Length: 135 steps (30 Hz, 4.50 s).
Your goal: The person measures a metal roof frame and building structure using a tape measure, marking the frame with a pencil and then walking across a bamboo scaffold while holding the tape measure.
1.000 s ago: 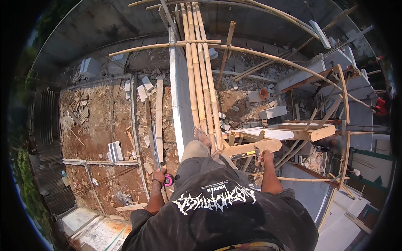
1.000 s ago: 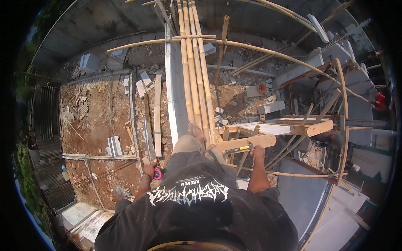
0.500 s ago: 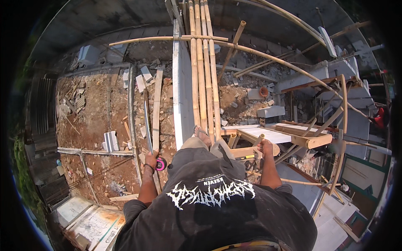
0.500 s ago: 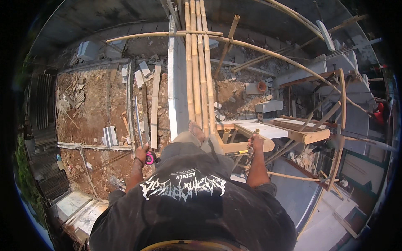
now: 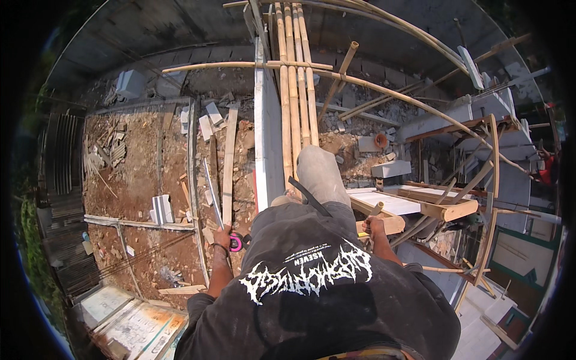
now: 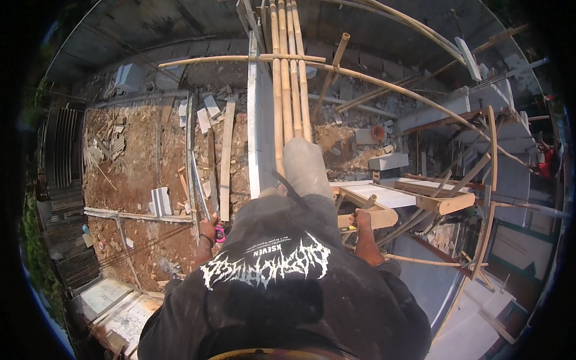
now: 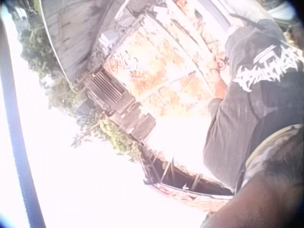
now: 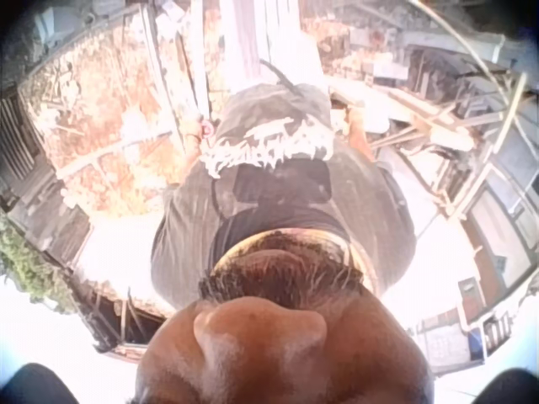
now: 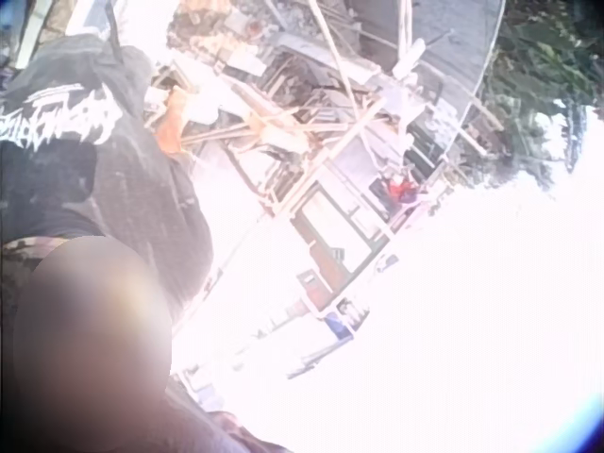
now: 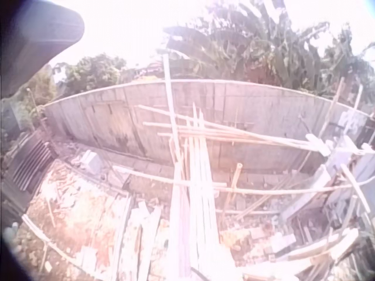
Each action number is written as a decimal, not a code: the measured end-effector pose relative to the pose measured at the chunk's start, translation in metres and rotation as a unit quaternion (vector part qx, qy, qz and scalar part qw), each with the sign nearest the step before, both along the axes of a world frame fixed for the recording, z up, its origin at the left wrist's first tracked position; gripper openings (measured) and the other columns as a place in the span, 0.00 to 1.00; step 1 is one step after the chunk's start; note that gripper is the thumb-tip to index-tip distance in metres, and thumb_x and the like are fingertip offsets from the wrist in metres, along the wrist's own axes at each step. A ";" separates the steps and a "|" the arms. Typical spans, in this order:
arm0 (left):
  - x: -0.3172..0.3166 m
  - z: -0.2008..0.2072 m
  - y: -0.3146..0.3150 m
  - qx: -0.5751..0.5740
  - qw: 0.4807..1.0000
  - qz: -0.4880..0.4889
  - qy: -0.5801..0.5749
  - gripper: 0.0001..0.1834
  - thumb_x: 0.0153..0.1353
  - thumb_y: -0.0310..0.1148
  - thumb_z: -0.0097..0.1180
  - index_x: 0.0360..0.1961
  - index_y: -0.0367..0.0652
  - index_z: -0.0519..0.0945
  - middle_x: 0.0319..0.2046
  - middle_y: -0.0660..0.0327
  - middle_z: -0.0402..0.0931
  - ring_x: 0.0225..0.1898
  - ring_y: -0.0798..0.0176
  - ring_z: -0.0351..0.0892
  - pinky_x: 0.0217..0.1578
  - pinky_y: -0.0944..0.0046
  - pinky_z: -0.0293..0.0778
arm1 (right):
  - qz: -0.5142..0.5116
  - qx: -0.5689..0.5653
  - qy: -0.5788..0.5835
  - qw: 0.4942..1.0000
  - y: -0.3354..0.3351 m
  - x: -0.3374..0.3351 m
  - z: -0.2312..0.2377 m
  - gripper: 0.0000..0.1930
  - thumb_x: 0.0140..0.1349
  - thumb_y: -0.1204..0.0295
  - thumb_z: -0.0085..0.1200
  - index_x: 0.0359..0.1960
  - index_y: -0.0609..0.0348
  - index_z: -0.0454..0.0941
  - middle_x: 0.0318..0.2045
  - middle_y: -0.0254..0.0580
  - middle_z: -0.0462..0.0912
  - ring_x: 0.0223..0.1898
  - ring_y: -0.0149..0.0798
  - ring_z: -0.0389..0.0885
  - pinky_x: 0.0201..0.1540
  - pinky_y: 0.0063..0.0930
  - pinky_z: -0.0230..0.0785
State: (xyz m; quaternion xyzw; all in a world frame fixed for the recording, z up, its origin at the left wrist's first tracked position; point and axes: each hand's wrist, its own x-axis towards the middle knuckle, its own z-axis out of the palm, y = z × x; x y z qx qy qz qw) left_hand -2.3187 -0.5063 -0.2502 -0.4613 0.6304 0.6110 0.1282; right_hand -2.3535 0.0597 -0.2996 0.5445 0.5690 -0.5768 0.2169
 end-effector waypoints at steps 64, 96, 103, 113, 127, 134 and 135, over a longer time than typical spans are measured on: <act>-0.584 -0.036 0.030 0.104 0.987 0.115 -0.038 0.14 0.58 0.39 0.55 0.32 0.37 0.76 0.21 0.61 0.75 0.17 0.69 0.71 0.16 0.69 0.66 | 0.274 0.089 0.150 0.946 -0.031 -0.798 0.110 0.14 0.63 0.67 0.44 0.48 0.61 0.68 0.32 0.38 0.76 0.28 0.29 0.75 0.26 0.21 0.70; -0.851 -0.041 0.168 0.266 0.747 0.607 0.065 0.20 0.59 0.49 0.52 0.32 0.40 0.73 0.30 0.59 0.73 0.31 0.62 0.74 0.34 0.61 0.74 | 0.782 -0.141 0.064 0.604 -0.353 -0.939 0.078 0.38 0.51 0.59 0.62 0.59 0.65 0.59 0.47 0.53 0.72 0.49 0.40 0.72 0.51 0.28 0.65; -0.893 -0.085 0.190 0.168 0.839 0.514 -0.063 0.26 0.57 0.52 0.51 0.40 0.35 0.72 0.32 0.58 0.70 0.33 0.64 0.70 0.33 0.64 0.69 | 0.778 -0.019 0.073 0.624 -0.332 -0.952 0.022 0.29 0.44 0.62 0.64 0.44 0.67 0.66 0.39 0.53 0.75 0.42 0.43 0.76 0.45 0.33 0.67; -0.837 -0.147 0.170 0.332 0.674 0.650 0.111 0.13 0.57 0.39 0.56 0.35 0.41 0.73 0.29 0.62 0.71 0.31 0.63 0.75 0.33 0.63 0.75 | 0.800 -0.175 0.013 0.573 -0.362 -1.010 -0.059 0.22 0.60 0.59 0.51 0.46 0.67 0.69 0.40 0.46 0.73 0.41 0.38 0.74 0.46 0.29 0.66; -0.887 -0.258 0.063 0.372 0.683 0.561 0.283 0.17 0.65 0.46 0.42 0.23 0.48 0.68 0.21 0.63 0.67 0.23 0.64 0.69 0.27 0.63 0.71 | 0.407 -0.164 0.149 0.886 -0.423 -1.163 -0.351 0.16 0.63 0.64 0.44 0.45 0.64 0.68 0.37 0.41 0.74 0.35 0.34 0.75 0.35 0.27 0.71; -0.903 -0.258 0.020 0.383 0.735 0.499 0.253 0.17 0.66 0.45 0.40 0.25 0.46 0.70 0.22 0.61 0.68 0.24 0.63 0.70 0.26 0.63 0.72 | 0.420 -0.173 0.225 0.862 -0.439 -1.177 -0.378 0.12 0.61 0.68 0.45 0.42 0.61 0.69 0.37 0.38 0.74 0.34 0.32 0.74 0.35 0.29 0.71; -0.901 -0.260 0.010 0.380 0.749 0.473 0.266 0.17 0.66 0.45 0.40 0.27 0.46 0.70 0.23 0.60 0.69 0.25 0.62 0.70 0.28 0.63 0.72 | 0.424 -0.169 0.225 0.861 -0.438 -1.173 -0.377 0.11 0.60 0.69 0.45 0.41 0.61 0.69 0.37 0.39 0.73 0.34 0.32 0.74 0.34 0.29 0.72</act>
